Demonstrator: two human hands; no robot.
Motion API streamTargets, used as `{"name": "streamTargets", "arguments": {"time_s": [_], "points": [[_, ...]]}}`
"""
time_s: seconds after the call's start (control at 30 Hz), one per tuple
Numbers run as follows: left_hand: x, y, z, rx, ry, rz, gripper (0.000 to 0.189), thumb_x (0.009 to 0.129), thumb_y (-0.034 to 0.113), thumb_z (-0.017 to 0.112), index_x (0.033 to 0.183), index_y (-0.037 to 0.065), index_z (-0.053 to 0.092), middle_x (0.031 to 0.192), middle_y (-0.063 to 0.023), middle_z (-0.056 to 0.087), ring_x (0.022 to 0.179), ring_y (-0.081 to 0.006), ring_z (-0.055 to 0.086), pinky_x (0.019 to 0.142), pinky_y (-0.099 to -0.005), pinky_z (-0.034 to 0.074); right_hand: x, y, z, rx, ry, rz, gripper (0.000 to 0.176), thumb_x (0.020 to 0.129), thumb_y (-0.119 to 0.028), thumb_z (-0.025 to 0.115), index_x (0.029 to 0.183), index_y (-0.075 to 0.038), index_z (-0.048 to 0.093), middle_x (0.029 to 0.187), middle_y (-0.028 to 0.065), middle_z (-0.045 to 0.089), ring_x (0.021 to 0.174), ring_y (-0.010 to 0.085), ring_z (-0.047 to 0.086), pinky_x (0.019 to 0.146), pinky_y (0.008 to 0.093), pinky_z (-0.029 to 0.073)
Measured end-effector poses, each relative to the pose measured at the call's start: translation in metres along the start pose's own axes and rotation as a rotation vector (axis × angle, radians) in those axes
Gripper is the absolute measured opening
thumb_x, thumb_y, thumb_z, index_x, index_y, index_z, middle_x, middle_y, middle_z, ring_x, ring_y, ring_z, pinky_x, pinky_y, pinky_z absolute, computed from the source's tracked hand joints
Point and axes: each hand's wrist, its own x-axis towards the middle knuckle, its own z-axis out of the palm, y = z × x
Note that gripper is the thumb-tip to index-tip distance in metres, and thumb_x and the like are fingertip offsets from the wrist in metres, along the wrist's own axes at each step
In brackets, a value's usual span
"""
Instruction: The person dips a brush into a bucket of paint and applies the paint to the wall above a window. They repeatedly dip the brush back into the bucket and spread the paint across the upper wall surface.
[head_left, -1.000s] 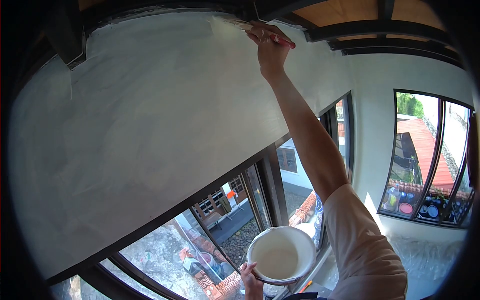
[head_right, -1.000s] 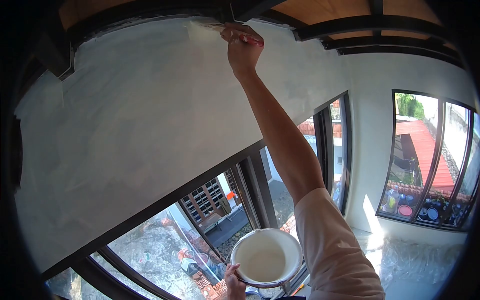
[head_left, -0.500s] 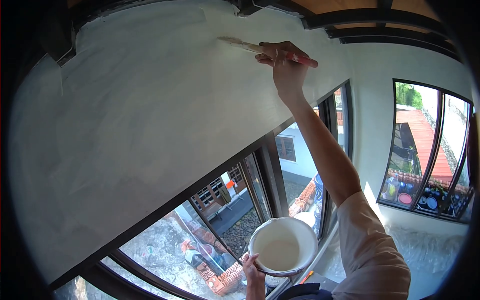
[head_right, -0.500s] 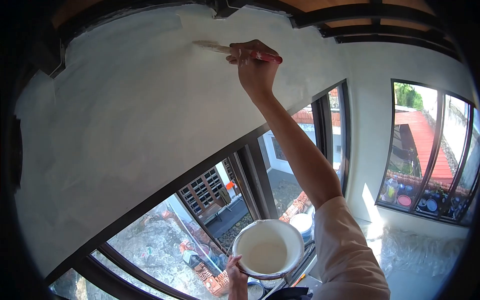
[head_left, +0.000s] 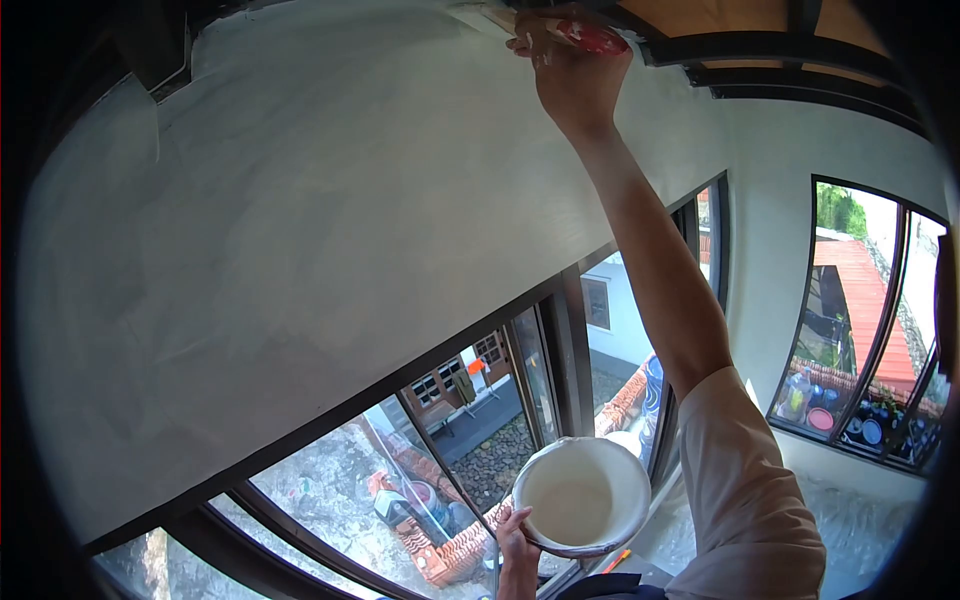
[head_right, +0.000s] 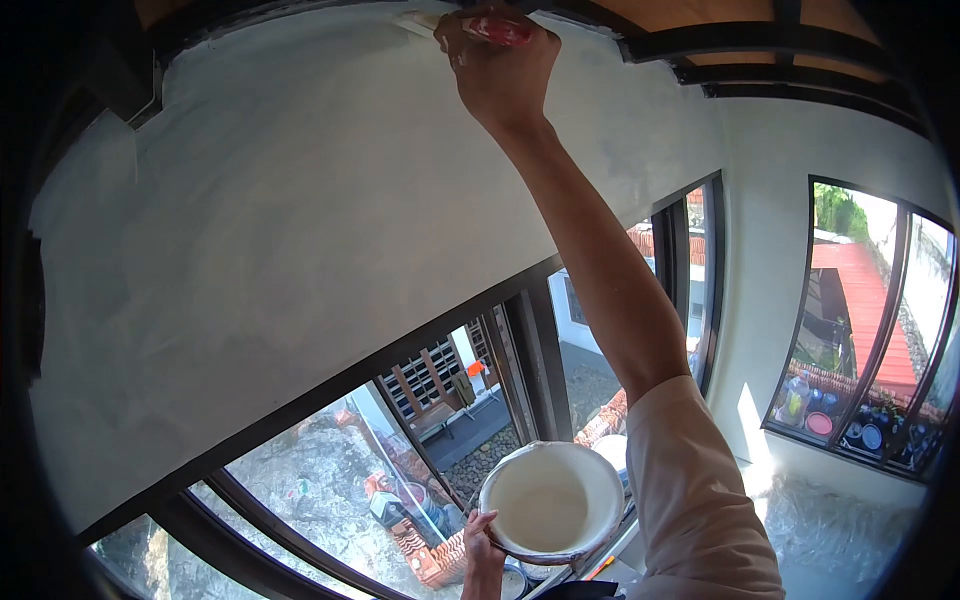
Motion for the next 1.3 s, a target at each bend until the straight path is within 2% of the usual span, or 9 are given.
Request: {"name": "streamTargets", "arguments": {"time_s": [0.2, 0.4, 0.47, 0.67, 0.83, 0.87, 0.97, 1.17, 1.3], "points": [[0.005, -0.001, -0.011, -0.027, 0.024, 0.039, 0.017, 0.072, -0.007, 0.057, 0.086, 0.002, 0.054, 0.087, -0.0112, 0.062, 0.081, -0.0229, 0.063, 0.078, -0.0334, 0.052, 0.024, -0.009, 0.041, -0.372, -0.151, 0.161, 0.020, 0.084, -0.007, 0.063, 0.067, 0.000, 0.055, 0.061, 0.0072, 0.058, 0.053, 0.0171, 0.051, 0.049, 0.0313, 0.041], [0.009, -0.001, -0.007, -0.035, 0.006, 0.036, 0.024, 0.072, -0.008, 0.058, 0.095, -0.001, 0.058, 0.091, -0.0129, 0.064, 0.084, -0.0233, 0.065, 0.078, -0.0325, 0.053, 0.044, -0.074, 0.071, 0.336, -0.282, 0.247, 0.015, 0.087, -0.004, 0.057, 0.075, 0.004, 0.052, 0.064, 0.0108, 0.059, 0.055, 0.0206, 0.064, 0.047, 0.0296, 0.052], [0.008, -0.003, -0.009, -0.051, 0.015, 0.046, 0.022, 0.073, -0.007, 0.059, 0.094, -0.001, 0.058, 0.090, -0.0117, 0.064, 0.083, -0.0223, 0.064, 0.077, -0.0326, 0.053, 0.050, -0.042, 0.060, 0.399, -0.182, 0.554, 0.012, 0.090, -0.004, 0.052, 0.082, 0.004, 0.050, 0.071, 0.0128, 0.061, 0.057, 0.0249, 0.067, 0.048, 0.0314, 0.058], [0.008, -0.005, -0.012, -0.031, 0.020, 0.015, 0.014, 0.073, -0.006, 0.059, 0.081, 0.004, 0.053, 0.084, -0.0089, 0.062, 0.079, -0.0209, 0.062, 0.077, -0.0326, 0.051, 0.051, 0.006, -0.007, -0.038, 0.151, 0.485, 0.012, 0.089, -0.004, 0.052, 0.079, 0.002, 0.051, 0.067, 0.0128, 0.059, 0.052, 0.0268, 0.065, 0.046, 0.0316, 0.058], [0.002, -0.004, -0.005, 0.035, 0.023, -0.010, 0.012, 0.075, -0.004, 0.057, 0.079, 0.005, 0.051, 0.084, -0.0092, 0.061, 0.081, -0.0202, 0.061, 0.079, -0.0336, 0.050, 0.020, -0.033, 0.060, -0.215, -0.416, -0.108, 0.015, 0.090, -0.006, 0.051, 0.076, -0.001, 0.047, 0.065, 0.0095, 0.057, 0.050, 0.0206, 0.062, 0.047, 0.0279, 0.057], [-0.002, -0.001, 0.003, 0.052, 0.043, -0.020, 0.012, 0.075, -0.003, 0.057, 0.079, 0.006, 0.050, 0.082, -0.0081, 0.060, 0.079, -0.0194, 0.060, 0.078, -0.0332, 0.050, 0.005, -0.063, 0.079, -0.245, -0.425, 0.050, 0.023, 0.080, -0.022, 0.064, 0.090, -0.002, 0.068, 0.066, 0.0139, 0.065, 0.066, 0.0280, 0.065, 0.067, 0.0372, 0.054], [-0.010, 0.005, 0.018, 0.056, 0.033, -0.051, 0.012, 0.075, -0.003, 0.057, 0.079, 0.006, 0.050, 0.082, -0.0077, 0.059, 0.078, -0.0195, 0.060, 0.078, -0.0335, 0.049, -0.002, -0.133, 0.108, 0.022, -0.595, 0.165, 0.030, 0.077, -0.021, 0.066, 0.091, 0.006, 0.065, 0.079, 0.0231, 0.066, 0.080, 0.0378, 0.064, 0.078, 0.0390, 0.053], [-0.002, -0.008, 0.002, 0.057, -0.001, -0.036, 0.012, 0.076, -0.003, 0.057, 0.084, 0.005, 0.053, 0.091, -0.0102, 0.061, 0.085, -0.0217, 0.062, 0.082, -0.0348, 0.050, 0.006, -0.031, 0.058, 0.546, -0.188, 0.509, 0.016, 0.091, -0.007, 0.049, 0.076, -0.003, 0.045, 0.066, 0.0089, 0.057, 0.051, 0.0199, 0.063, 0.048, 0.0284, 0.057], [0.001, -0.006, 0.001, 0.008, 0.047, -0.033, 0.016, 0.076, -0.004, 0.057, 0.090, 0.003, 0.055, 0.093, -0.0111, 0.063, 0.087, -0.0225, 0.063, 0.083, -0.0351, 0.051, 0.033, -0.005, -0.001, -0.044, 0.044, 0.478, 0.012, 0.090, -0.004, 0.051, 0.079, 0.001, 0.051, 0.066, 0.0079, 0.057, 0.052, 0.0194, 0.065, 0.045, 0.0291, 0.056]]}}
